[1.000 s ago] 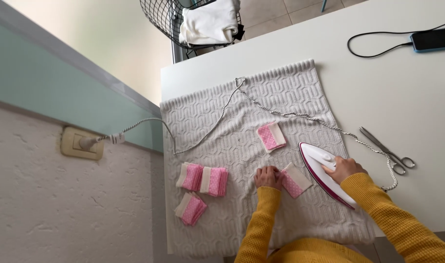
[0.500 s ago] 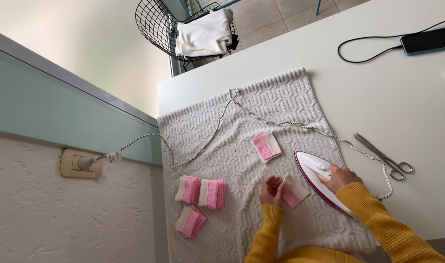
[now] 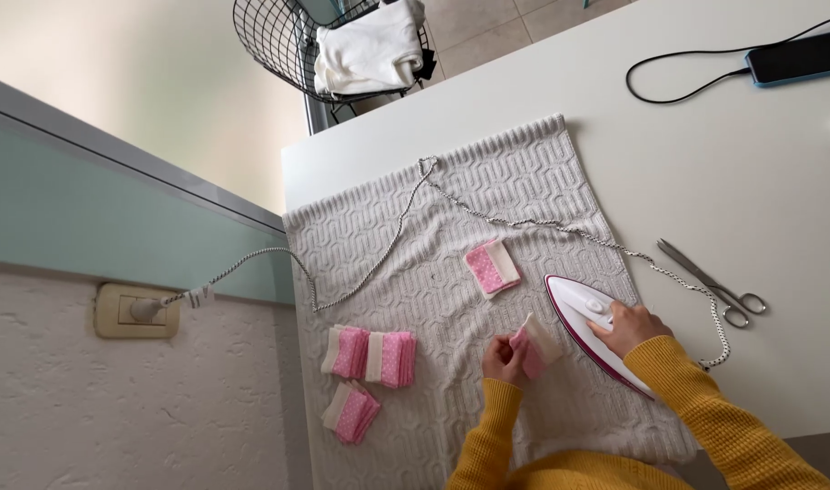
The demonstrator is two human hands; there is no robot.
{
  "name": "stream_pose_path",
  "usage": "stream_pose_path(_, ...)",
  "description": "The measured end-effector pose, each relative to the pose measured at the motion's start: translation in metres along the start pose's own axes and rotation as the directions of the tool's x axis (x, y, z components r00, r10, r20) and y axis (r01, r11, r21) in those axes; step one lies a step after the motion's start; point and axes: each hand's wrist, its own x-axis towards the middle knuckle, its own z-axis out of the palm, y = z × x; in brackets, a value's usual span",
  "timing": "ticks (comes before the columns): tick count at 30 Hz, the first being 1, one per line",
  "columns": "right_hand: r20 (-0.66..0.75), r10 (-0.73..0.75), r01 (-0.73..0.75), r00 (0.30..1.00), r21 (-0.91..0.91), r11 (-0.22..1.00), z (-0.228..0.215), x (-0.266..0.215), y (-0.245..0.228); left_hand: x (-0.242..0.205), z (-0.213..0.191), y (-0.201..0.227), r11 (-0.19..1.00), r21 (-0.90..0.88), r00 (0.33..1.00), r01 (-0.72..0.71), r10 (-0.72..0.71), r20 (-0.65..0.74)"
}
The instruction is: Ironing small rectangular pieces of pink and white fabric on a towel-covered table.
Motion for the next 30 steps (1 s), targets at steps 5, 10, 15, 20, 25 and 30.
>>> stream_pose_path(5, -0.031, -0.015, 0.015, 0.999, 0.006, 1.000, 0.002, 0.001, 0.000, 0.015, 0.009, -0.023, 0.948, -0.283, 0.981, 0.146, -0.174, -0.079)
stream_pose_path(10, -0.032, -0.012, 0.013, 0.999, 0.025, 1.000, -0.001, 0.002, -0.002, 0.047, -0.006, 0.078, 0.915, -0.342, 0.962, 0.216, -0.259, -0.084)
stream_pose_path(15, -0.051, -0.008, 0.010, 0.999, 0.039, 0.999, -0.003, -0.005, -0.004, 0.132, -0.014, 0.064, 0.890, -0.452, 0.989, -0.065, -0.003, -0.148)
stream_pose_path(20, -0.103, -0.051, 0.054, 0.993, 0.026, 0.998, 0.024, 0.019, 0.008, 0.169, -0.009, 0.062, 0.787, -0.566, 0.919, 0.246, -0.375, -0.122)
stream_pose_path(25, -0.106, -0.044, 0.048, 0.993, 0.041, 0.998, 0.034, 0.026, 0.012, 0.178, -0.023, 0.041, 0.849, -0.505, 0.965, 0.155, -0.239, -0.105)
stream_pose_path(30, -0.159, -0.039, 0.052, 0.987, 0.079, 0.996, 0.030, 0.021, 0.015, 0.151, -0.041, 0.046, 0.941, -0.088, 0.889, -0.327, 0.275, -0.366)
